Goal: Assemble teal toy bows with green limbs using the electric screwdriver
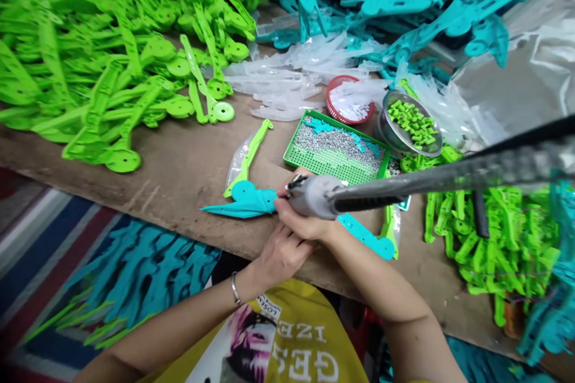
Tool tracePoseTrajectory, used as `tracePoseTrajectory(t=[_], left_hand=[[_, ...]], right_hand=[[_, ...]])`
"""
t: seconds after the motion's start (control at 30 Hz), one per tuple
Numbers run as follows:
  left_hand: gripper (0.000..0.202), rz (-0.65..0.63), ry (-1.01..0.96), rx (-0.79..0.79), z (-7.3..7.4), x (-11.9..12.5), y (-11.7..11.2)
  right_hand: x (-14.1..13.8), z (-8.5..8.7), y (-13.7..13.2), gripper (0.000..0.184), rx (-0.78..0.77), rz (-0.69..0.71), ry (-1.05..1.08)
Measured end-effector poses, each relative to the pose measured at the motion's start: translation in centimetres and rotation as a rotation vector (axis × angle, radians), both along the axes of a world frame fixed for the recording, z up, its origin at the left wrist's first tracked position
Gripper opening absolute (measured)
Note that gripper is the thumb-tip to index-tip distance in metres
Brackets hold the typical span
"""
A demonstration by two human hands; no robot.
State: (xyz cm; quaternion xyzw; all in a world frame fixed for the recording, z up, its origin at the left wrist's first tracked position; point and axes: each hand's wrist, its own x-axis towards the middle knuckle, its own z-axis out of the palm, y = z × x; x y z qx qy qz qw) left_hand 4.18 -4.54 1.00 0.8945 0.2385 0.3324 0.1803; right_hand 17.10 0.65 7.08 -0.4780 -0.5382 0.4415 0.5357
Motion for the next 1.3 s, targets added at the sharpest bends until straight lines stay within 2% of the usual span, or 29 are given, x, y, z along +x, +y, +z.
tracePoseTrajectory(t=[0.17, 0.23, 0.3, 0.4, 0.47, 0.53, 0.77, 0.93, 1.1, 1.2, 1.3], left_hand=[[0.014, 0.017, 0.004, 0.008, -0.1, 0.1, 0.0], [0.021, 0.015, 0.018, 0.006, 0.0, 0.1, 0.0], [0.031, 0.008, 0.043, 0.012, 0.1, 0.0, 0.0], [0.034, 0.001, 0.073, 0.032, 0.2, 0.0, 0.0], [0.033, 0.010, 0.074, 0.049, 0.2, 0.0, 0.0], [0.033, 0.015, 0.070, 0.062, 0.2, 0.0, 0.0], [0.032, 0.018, 0.068, 0.068, 0.2, 0.0, 0.0], [0.035, 0.005, 0.079, 0.054, -0.2, -0.1, -0.1], [0.038, -0.003, 0.083, 0.047, -0.6, -0.1, -0.3], [0.037, -0.001, 0.086, 0.049, -0.6, -0.1, -0.3], [0.035, 0.003, 0.082, 0.042, -0.2, -0.1, -0.2]], right_hand=[[-0.1, 1.1, 1.1, 0.014, 0.140, 0.182, -0.040], [0.5, 1.5, 1.3, 0.008, 0.161, 0.190, -0.045], [1.6, 1.8, 1.6, 0.014, 0.201, 0.095, 0.019], [3.7, 1.7, 2.7, 0.020, 0.332, -0.211, 0.113], [5.1, 1.2, 3.8, 0.020, 0.382, -0.389, 0.108], [6.0, 0.4, 4.8, 0.021, 0.374, -0.492, 0.082], [6.9, -1.9, 5.9, 0.023, 0.303, -0.541, -0.008], [7.1, -1.9, 5.9, 0.020, 0.265, -0.553, -0.062], [7.0, -2.0, 6.2, 0.019, 0.229, -0.535, -0.010], [7.0, -1.4, 6.2, 0.019, 0.243, -0.526, 0.000], [6.1, 0.6, 5.6, 0.016, 0.272, -0.538, 0.017]])
